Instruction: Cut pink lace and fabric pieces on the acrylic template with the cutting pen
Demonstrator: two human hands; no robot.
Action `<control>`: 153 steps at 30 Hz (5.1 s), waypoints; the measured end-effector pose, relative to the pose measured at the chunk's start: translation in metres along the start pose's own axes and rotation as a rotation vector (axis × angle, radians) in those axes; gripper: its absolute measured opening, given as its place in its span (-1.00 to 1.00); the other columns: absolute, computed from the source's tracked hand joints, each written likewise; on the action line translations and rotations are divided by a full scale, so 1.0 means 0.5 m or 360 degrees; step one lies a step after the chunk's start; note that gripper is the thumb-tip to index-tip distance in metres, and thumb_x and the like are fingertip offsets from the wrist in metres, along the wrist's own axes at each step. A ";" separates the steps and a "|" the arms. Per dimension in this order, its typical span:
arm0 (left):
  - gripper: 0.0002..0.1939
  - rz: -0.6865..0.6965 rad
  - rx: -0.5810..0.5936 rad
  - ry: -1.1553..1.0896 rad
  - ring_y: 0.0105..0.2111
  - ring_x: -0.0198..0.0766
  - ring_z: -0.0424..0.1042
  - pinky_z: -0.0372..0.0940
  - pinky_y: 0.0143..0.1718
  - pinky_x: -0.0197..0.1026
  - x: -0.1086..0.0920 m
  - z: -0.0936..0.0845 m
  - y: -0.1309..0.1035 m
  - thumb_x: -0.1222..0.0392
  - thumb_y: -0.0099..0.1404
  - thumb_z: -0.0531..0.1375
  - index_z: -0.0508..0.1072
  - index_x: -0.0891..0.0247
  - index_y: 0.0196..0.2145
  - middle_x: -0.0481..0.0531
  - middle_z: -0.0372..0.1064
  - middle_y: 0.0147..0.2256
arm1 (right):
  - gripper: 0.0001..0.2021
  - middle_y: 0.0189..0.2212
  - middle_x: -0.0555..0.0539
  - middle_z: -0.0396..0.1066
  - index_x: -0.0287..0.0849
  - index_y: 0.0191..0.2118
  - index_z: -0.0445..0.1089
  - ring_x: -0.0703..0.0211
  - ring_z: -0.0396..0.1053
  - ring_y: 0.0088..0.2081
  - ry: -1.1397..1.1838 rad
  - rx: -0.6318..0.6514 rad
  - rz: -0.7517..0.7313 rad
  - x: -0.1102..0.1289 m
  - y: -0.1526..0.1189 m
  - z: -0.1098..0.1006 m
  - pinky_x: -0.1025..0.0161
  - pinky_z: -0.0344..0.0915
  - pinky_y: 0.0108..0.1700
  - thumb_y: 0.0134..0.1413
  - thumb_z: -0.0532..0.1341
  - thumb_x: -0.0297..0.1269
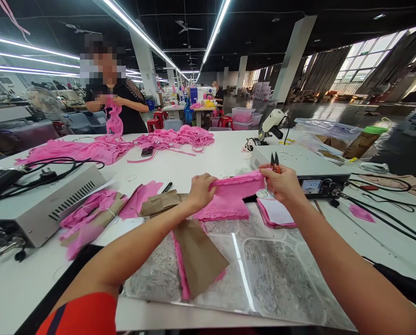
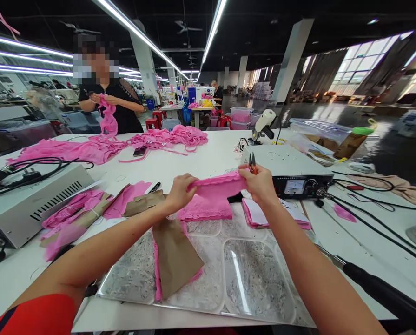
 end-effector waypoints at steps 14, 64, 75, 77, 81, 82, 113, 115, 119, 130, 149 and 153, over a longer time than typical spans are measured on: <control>-0.74 0.0453 0.0738 0.0258 -0.13 -0.14 0.38 0.14 0.08 0.05 0.037 -0.023 -0.107 0.39 0.17 0.12 0.49 0.21 -0.21 0.10 0.41 -0.17 | -0.66 -0.56 0.02 0.42 -0.13 -0.31 0.51 0.12 0.32 -0.44 -0.0856 0.0221 0.0024 -0.168 -0.092 -0.030 0.22 0.16 -0.34 -0.26 0.26 -0.06; -0.81 0.0880 0.0820 0.0242 -0.12 -0.21 0.35 0.11 0.12 -0.01 0.005 -0.006 -0.221 0.34 0.34 0.03 0.41 0.20 -0.19 0.07 0.40 -0.24 | -0.77 -0.26 -0.10 0.46 -0.13 -0.12 0.34 0.15 0.48 -0.35 -0.1419 0.0997 -0.0907 -0.163 -0.426 -0.052 0.31 0.32 -0.44 0.07 0.12 -0.43; -0.74 0.0838 0.0622 0.0238 -0.19 -0.21 0.39 0.25 -0.01 -0.10 -0.053 -0.063 -0.159 0.25 0.40 -0.07 0.38 0.30 -0.13 0.12 0.40 -0.24 | -0.78 -0.24 -0.14 0.43 -0.16 -0.17 0.38 0.15 0.45 -0.37 -0.1217 0.0781 -0.0900 -0.168 -0.428 -0.043 0.31 0.34 -0.44 0.05 0.11 -0.46; -0.74 0.0803 0.0686 0.0314 -0.22 -0.21 0.40 0.31 -0.15 -0.18 -0.065 -0.078 -0.146 0.27 0.39 -0.07 0.37 0.30 -0.11 0.12 0.38 -0.22 | -0.82 -0.30 -0.10 0.42 -0.15 -0.24 0.39 0.18 0.43 -0.34 -0.0965 0.0767 -0.0789 -0.158 -0.416 -0.055 0.32 0.35 -0.37 0.09 0.09 -0.46; -0.64 0.0707 0.0854 0.0372 -0.26 -0.26 0.42 0.32 -0.27 -0.26 -0.066 -0.091 -0.117 0.40 0.33 -0.06 0.30 0.24 0.02 0.09 0.34 -0.16 | -0.84 -0.41 -0.05 0.42 -0.14 -0.35 0.43 0.21 0.40 -0.36 -0.0616 0.0637 -0.0599 -0.125 -0.356 -0.091 0.32 0.35 -0.31 0.19 0.10 -0.34; -0.62 0.0705 0.0856 0.0366 -0.26 -0.26 0.43 0.33 -0.27 -0.26 -0.063 -0.091 -0.108 0.42 0.31 -0.06 0.29 0.24 0.04 0.09 0.34 -0.15 | -0.84 -0.41 -0.05 0.44 -0.14 -0.35 0.44 0.20 0.40 -0.36 -0.0625 0.0578 -0.0601 -0.117 -0.332 -0.099 0.31 0.34 -0.30 0.19 0.12 -0.31; -0.84 0.0598 0.1361 0.0127 -0.31 -0.11 0.39 0.22 -0.31 -0.17 -0.331 0.192 -0.074 0.22 0.29 0.08 0.43 0.33 -0.32 0.15 0.39 -0.30 | -0.70 -0.49 -0.08 0.50 -0.21 -0.42 0.49 0.07 0.40 -0.38 -0.0541 0.0128 0.0419 -0.186 -0.363 -0.268 0.22 0.23 -0.31 -0.02 0.12 -0.09; -0.82 0.0572 0.1370 0.0082 -0.35 -0.15 0.37 0.19 -0.34 -0.20 -0.328 0.190 -0.066 0.25 0.29 0.06 0.43 0.31 -0.39 0.11 0.37 -0.36 | -0.69 -0.50 -0.09 0.50 -0.20 -0.51 0.47 0.06 0.40 -0.37 -0.0534 0.0178 0.0476 -0.181 -0.366 -0.265 0.21 0.23 -0.28 -0.02 0.11 -0.10; -0.80 0.0545 0.1398 -0.0074 -0.39 -0.21 0.32 0.13 -0.35 -0.23 -0.325 0.182 -0.058 0.36 0.22 0.06 0.40 0.29 -0.52 0.05 0.33 -0.45 | -0.70 -0.52 -0.08 0.50 -0.19 -0.58 0.46 0.13 0.38 -0.42 -0.0534 0.0244 0.0531 -0.170 -0.364 -0.250 0.26 0.20 -0.33 -0.05 0.10 -0.15; -0.82 0.0070 0.1396 -0.0663 -0.47 -0.29 0.31 0.17 -0.44 -0.30 -0.277 0.204 -0.048 0.31 0.09 0.08 0.49 0.30 -0.50 -0.04 0.39 -0.51 | -0.59 -0.71 0.11 -0.06 -0.16 -0.70 0.06 0.34 -0.04 -0.58 -0.0835 0.0038 0.0259 -0.178 -0.331 -0.178 0.31 -0.11 -0.52 -0.02 0.12 -0.04; -0.97 0.0200 0.1206 -0.0608 -0.47 -0.29 0.29 0.12 -0.45 -0.28 -0.267 0.174 -0.063 0.31 0.09 0.18 0.36 0.27 -0.45 -0.07 0.35 -0.49 | -0.81 -0.64 0.09 0.06 -0.16 -0.61 0.16 0.29 0.02 -0.52 -0.0531 0.0083 0.0178 -0.198 -0.319 -0.150 0.33 0.00 -0.46 -0.08 0.09 -0.24; -0.86 0.0424 0.1131 -0.0214 -0.41 -0.24 0.33 0.14 -0.38 -0.24 -0.272 0.169 -0.065 0.36 0.21 0.06 0.38 0.28 -0.47 0.01 0.36 -0.45 | -0.78 -0.65 0.10 0.00 -0.15 -0.62 0.11 0.30 -0.01 -0.53 -0.0545 0.0071 0.0195 -0.194 -0.317 -0.149 0.33 -0.04 -0.48 -0.07 0.08 -0.21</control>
Point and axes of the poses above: each hand's wrist, its own y-axis towards the middle knuckle, its own z-axis out of the palm, x = y × z, the point moved 1 cm from there along y, towards the middle knuckle
